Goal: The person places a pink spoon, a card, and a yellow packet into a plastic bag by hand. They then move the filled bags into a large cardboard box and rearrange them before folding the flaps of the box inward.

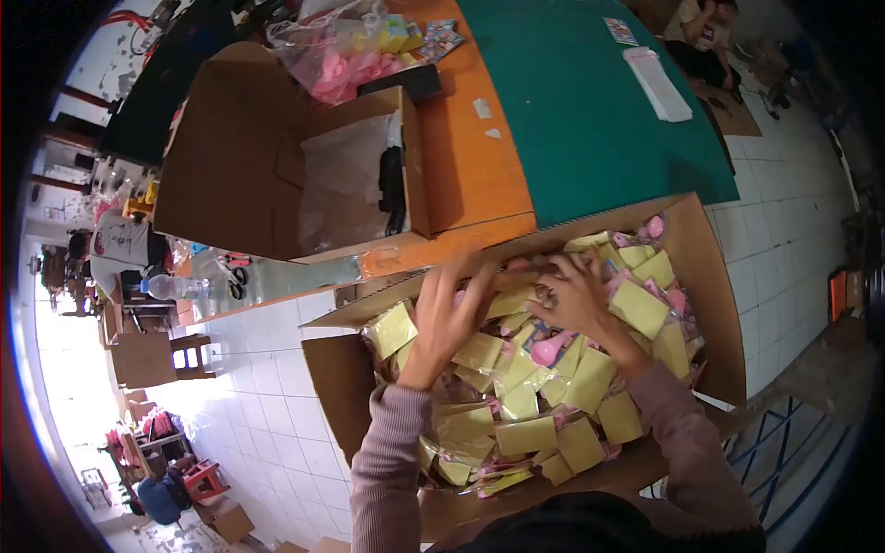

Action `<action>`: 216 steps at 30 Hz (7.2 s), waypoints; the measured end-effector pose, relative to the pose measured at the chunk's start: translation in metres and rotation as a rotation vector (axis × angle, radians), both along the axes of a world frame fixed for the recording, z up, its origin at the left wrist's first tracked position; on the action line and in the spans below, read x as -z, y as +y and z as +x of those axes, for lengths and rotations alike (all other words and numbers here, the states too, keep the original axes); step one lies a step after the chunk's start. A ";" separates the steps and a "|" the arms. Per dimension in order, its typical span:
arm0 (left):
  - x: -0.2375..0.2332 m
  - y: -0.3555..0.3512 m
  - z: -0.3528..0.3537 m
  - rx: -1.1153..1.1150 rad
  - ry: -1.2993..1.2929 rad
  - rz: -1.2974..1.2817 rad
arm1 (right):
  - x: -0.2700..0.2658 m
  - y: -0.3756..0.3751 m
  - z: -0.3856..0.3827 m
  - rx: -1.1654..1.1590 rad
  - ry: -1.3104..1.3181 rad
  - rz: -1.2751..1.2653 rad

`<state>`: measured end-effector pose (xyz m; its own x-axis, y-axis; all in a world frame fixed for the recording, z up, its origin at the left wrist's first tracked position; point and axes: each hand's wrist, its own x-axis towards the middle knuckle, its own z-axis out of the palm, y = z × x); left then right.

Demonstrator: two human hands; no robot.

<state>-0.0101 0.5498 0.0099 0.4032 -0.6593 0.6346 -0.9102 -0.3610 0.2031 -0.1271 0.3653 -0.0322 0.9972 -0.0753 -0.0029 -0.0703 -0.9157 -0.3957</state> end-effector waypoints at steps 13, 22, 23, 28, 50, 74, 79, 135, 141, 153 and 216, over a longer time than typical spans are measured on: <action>0.085 0.077 -0.015 -0.257 0.549 0.636 | 0.044 0.061 0.071 -0.308 0.431 -0.069; 0.106 0.078 -0.011 -0.316 0.491 0.349 | 0.037 0.074 0.063 -0.190 0.400 -0.040; 0.096 0.086 -0.013 -0.331 0.492 0.336 | 0.017 0.073 0.062 -0.204 0.397 -0.052; 0.078 0.132 -0.017 -0.680 0.694 0.184 | -0.013 0.138 0.094 -0.442 0.388 -0.081; 0.034 0.134 -0.023 -0.407 0.685 0.641 | 0.042 0.152 0.050 -0.347 0.031 -0.062; -0.058 0.271 -0.190 -0.950 1.051 0.263 | 0.042 0.223 -0.062 -0.636 0.018 0.047; -0.061 0.273 -0.180 -0.943 1.155 0.220 | -0.031 0.266 -0.032 -0.627 0.428 -0.077; -0.053 0.269 -0.188 -1.065 0.936 0.216 | 0.025 0.148 -0.147 -0.974 0.135 0.276; -0.048 0.249 -0.197 -1.059 0.825 0.218 | 0.093 0.181 -0.140 -0.870 -0.328 0.048; -0.071 0.100 -0.314 -0.050 0.678 0.633 | -0.020 0.043 -0.162 -1.142 0.151 0.241; 0.121 -0.206 -0.292 0.369 0.246 0.677 | -0.090 -0.142 -0.226 0.380 0.582 0.234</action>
<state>-0.3017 0.3435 -0.1113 0.1607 -0.9866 -0.0282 -0.9524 -0.1625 0.2578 -0.3532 0.2234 0.0578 0.7344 -0.3479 -0.5827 -0.6245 -0.6826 -0.3795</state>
